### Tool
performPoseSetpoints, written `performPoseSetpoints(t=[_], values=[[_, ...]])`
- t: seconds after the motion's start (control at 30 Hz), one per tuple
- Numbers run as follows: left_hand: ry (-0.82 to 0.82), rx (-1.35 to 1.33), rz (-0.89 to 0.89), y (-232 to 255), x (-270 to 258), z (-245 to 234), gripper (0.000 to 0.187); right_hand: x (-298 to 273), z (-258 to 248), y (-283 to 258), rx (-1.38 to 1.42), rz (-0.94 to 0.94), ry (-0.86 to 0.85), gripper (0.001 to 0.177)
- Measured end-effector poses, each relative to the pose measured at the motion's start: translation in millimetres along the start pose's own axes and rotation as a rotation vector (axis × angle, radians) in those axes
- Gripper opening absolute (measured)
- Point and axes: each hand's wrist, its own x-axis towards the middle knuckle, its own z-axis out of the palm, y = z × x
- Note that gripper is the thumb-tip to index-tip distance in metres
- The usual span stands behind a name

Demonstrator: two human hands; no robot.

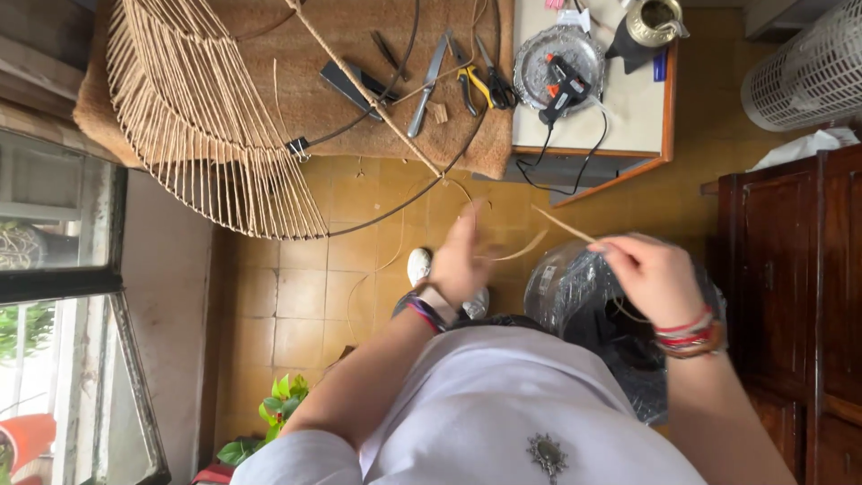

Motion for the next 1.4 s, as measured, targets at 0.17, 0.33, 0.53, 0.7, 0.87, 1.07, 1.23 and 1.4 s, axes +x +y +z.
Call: performPoseSetpoints(t=[0.17, 0.33, 0.53, 0.7, 0.87, 1.07, 1.23, 1.4], values=[[-0.037, 0.379, 0.42, -14.7, 13.3, 43.6, 0.043, 11.9, 18.8, -27.6, -0.045, -0.03, -0.05, 0.009], [0.072, 0.339, -0.077, -175.7, 75.6, -13.0, 0.029, -9.3, -52.2, 0.3, -0.117, 0.169, -0.071, 0.018], [0.022, 0.592, -0.099, -148.0, 74.6, 30.9, 0.056, -8.6, -44.7, -3.3, -0.416, 0.158, -0.067, 0.021], [-0.129, 0.316, 0.599, -5.6, 16.8, 49.9, 0.037, 10.3, -0.7, -26.3, -0.223, -0.092, -0.129, 0.017], [0.065, 0.687, -0.132, -160.7, 57.5, -35.2, 0.044, -20.1, -93.3, -27.1, -0.229, 0.263, -0.053, 0.017], [-0.093, 0.562, 0.308, -86.8, 40.8, 28.8, 0.044, 2.8, -77.0, -59.5, -0.468, 0.256, -0.131, 0.022], [-0.172, 0.179, 0.656, -9.7, 23.6, 24.0, 0.031, 12.9, -60.9, -60.9, -0.293, -0.099, -0.169, 0.013], [-0.048, 0.65, -0.369, -215.6, 83.6, -44.3, 0.062, -14.9, -119.6, -19.2, -0.247, 0.132, 0.055, 0.014]])
